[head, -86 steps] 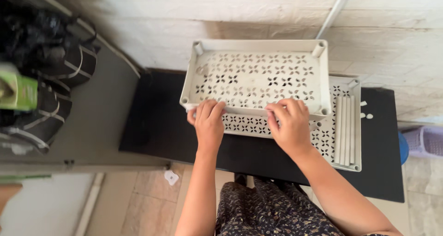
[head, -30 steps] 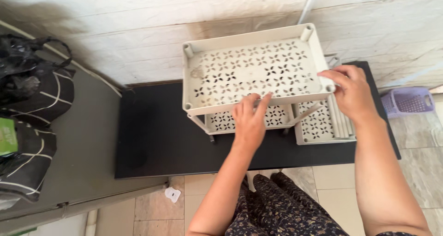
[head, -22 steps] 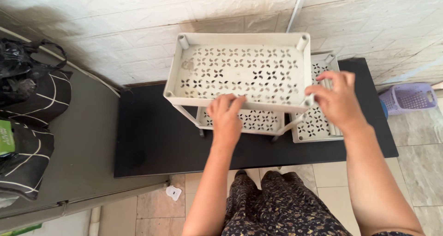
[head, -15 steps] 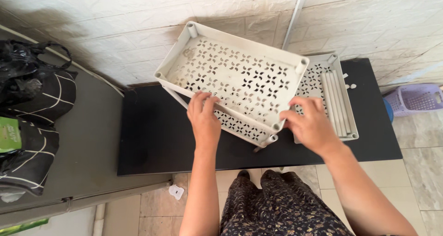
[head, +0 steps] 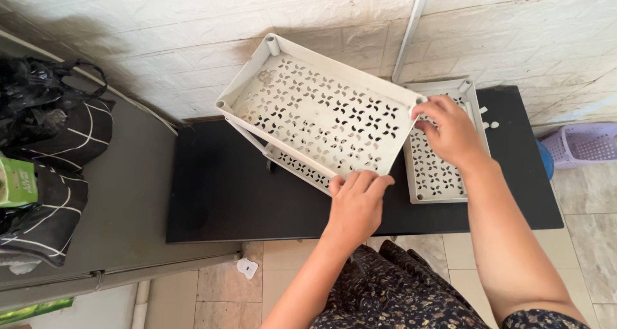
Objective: The person assembles a white plastic shelving unit by inserting cylindrical legs into the corner sockets of perforated trays. They repeatedly pick up trays and legs, align the parts, and press the legs into place on a black table.
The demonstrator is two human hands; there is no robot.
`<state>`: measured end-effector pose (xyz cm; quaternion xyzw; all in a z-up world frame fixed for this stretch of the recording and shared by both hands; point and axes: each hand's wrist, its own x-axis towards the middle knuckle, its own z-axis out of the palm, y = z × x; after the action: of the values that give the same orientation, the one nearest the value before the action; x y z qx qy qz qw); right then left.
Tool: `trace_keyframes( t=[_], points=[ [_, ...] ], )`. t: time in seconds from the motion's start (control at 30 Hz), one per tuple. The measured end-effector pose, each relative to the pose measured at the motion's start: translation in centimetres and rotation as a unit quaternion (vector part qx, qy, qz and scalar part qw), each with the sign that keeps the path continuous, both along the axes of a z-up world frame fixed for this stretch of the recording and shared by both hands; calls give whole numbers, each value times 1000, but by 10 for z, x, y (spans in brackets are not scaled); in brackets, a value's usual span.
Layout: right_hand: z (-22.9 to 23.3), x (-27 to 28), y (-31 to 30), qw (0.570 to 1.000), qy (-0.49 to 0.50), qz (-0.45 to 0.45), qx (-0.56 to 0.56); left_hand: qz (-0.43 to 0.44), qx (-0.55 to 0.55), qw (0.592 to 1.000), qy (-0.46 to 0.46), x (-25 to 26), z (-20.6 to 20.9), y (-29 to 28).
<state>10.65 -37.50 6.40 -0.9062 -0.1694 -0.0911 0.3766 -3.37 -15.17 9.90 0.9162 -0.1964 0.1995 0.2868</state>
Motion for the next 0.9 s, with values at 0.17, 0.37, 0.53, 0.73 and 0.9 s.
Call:
trace_keyframes(
  t=[0.17,0.37,0.53,0.73,0.9],
  points=[
    [5,-35,5,990,-138,12,-31,-14,-41,995,94,-14,15,23],
    [23,-81,16,1000,-21,6,1,2,-34,990,136,-28,33,55],
    [35,-109,32,999,-41,22,-15,50,3,989,137,-32,36,75],
    [49,-131,52,997,14,40,-58,148,60,986,43,-29,28,93],
    [48,-124,59,995,40,69,-65,136,102,985,8,-27,10,82]
  ],
)
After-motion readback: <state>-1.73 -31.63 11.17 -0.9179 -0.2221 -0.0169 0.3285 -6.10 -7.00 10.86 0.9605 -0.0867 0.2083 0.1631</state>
